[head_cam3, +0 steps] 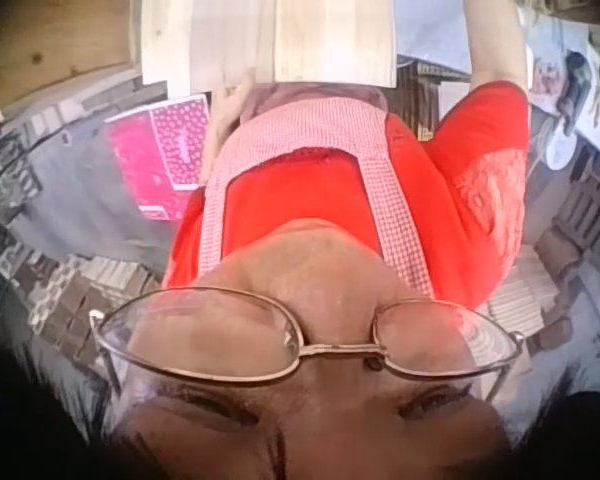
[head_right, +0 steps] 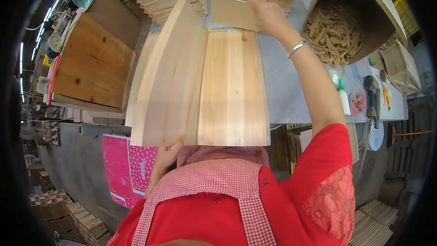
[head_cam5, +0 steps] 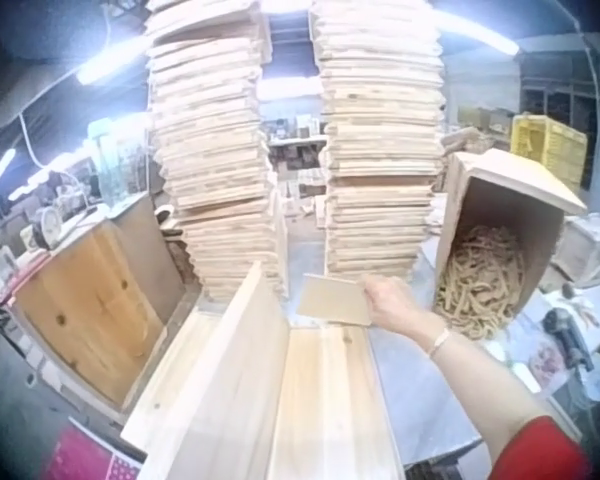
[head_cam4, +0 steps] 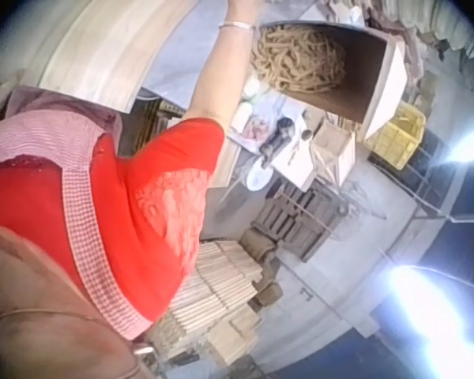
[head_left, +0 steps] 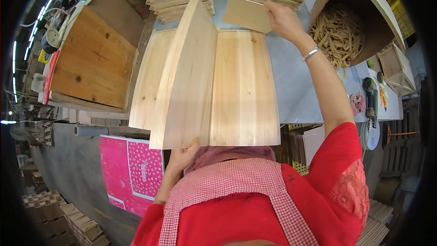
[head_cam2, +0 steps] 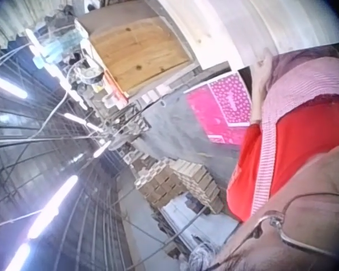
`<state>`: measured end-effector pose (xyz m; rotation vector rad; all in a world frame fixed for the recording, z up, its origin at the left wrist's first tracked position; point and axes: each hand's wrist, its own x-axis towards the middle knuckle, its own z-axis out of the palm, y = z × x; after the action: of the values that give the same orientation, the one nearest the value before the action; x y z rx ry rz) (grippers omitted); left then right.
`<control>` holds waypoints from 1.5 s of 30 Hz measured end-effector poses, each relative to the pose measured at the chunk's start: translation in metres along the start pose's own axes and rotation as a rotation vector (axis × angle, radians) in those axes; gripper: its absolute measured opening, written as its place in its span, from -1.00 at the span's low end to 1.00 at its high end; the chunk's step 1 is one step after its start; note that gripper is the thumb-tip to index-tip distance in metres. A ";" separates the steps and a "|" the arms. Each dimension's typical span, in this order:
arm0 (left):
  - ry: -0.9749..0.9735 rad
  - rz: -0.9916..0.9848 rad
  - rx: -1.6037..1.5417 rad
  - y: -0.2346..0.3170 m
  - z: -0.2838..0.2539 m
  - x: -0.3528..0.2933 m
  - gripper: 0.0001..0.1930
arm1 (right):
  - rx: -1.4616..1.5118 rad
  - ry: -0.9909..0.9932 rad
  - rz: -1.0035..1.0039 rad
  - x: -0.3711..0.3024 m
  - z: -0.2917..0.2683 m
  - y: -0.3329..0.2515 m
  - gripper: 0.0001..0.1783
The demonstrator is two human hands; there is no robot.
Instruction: Assembling and gluing wooden boards to form a box, then securing it with rubber bands.
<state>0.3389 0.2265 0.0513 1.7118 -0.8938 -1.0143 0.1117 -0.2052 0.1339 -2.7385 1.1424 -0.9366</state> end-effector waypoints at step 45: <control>-0.125 -0.300 0.305 0.054 0.003 -0.005 -0.67 | -0.136 -0.128 -0.027 0.063 0.047 -0.015 -0.56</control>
<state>0.3271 0.2130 0.1027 2.1035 -0.9257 -1.2426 0.1811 -0.2451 0.1320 -2.8781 1.1910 -0.6977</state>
